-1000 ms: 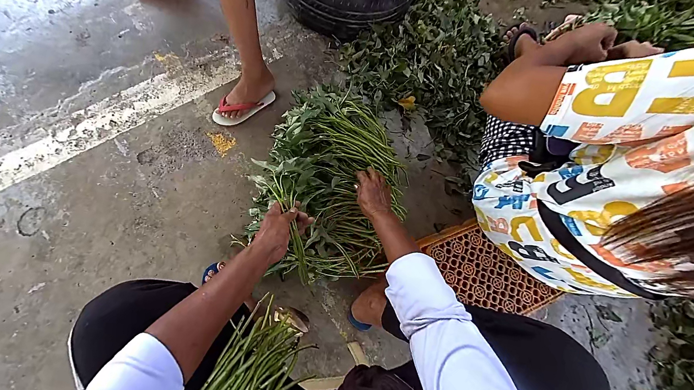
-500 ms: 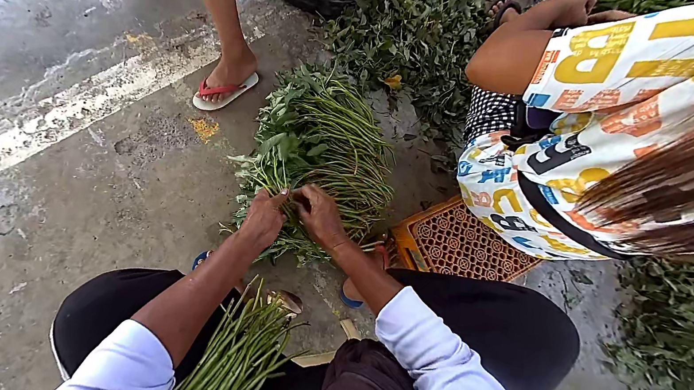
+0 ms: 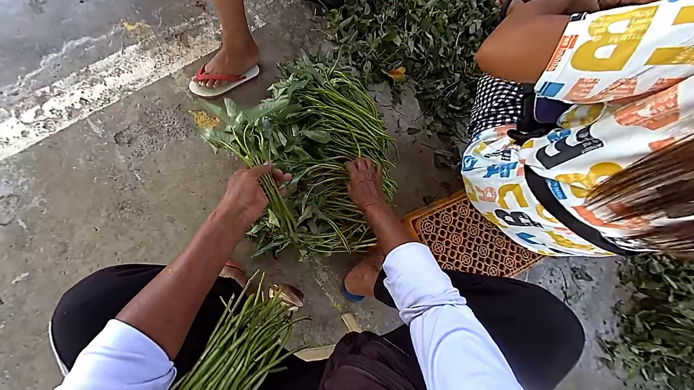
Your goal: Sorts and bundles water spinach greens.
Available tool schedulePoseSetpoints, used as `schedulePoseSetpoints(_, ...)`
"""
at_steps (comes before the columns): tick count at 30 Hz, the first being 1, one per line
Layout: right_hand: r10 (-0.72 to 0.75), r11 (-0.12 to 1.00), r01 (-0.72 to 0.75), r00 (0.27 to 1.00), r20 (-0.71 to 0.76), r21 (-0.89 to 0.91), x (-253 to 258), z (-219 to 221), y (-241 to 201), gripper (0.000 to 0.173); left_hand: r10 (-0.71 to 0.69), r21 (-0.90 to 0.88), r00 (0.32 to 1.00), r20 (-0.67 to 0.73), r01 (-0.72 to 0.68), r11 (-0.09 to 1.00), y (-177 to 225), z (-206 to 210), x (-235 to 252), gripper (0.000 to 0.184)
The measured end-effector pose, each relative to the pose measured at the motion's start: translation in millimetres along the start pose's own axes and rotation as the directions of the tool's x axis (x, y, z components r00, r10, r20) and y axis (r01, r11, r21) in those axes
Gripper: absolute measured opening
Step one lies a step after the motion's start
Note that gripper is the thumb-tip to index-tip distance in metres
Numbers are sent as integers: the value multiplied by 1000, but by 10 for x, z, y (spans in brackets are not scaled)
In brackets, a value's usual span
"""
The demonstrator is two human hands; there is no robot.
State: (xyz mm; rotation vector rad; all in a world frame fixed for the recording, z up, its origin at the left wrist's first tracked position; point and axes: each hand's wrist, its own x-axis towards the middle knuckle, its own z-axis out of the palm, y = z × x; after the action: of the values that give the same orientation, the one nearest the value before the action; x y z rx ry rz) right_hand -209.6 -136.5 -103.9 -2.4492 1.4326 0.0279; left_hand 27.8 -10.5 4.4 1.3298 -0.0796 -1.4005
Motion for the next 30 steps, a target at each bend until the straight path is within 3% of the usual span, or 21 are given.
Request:
schedulePoseSetpoints(4,-13,998,13,1000,6,-59,6,-74,-8,31,-123,-42,991,48,125,991,4,11,-21,22)
schedulePoseSetpoints(10,-93,995,90,989,115,33,-41,-421,23,30,2,-57,1000,-11,-3,998,46,33,-30,19)
schedulePoseSetpoints(14,-31,993,15,990,137,114,-75,-521,-18,29,29,-30,999,-21,-30,999,38,23,-37,16)
schedulePoseSetpoints(17,-17,986,-2,993,114,166,-38,-444,-14,31,24,-21,1000,-19,-25,999,34,17,-61,22)
schedulePoseSetpoints(21,18,995,-34,987,160,92,-27,-231,-7,50,30,-23,1000,-6,-31,999,32,7,-59,22)
schedulePoseSetpoints(26,33,999,-31,998,62,-27,-85,-74,-65,37,8,-6,1000,4,-8,1000,23,20,-69,23)
schedulePoseSetpoints(30,27,1000,-27,997,77,-7,-65,-23,18,51,7,-3,1000,5,-7,1000,20,32,-74,24)
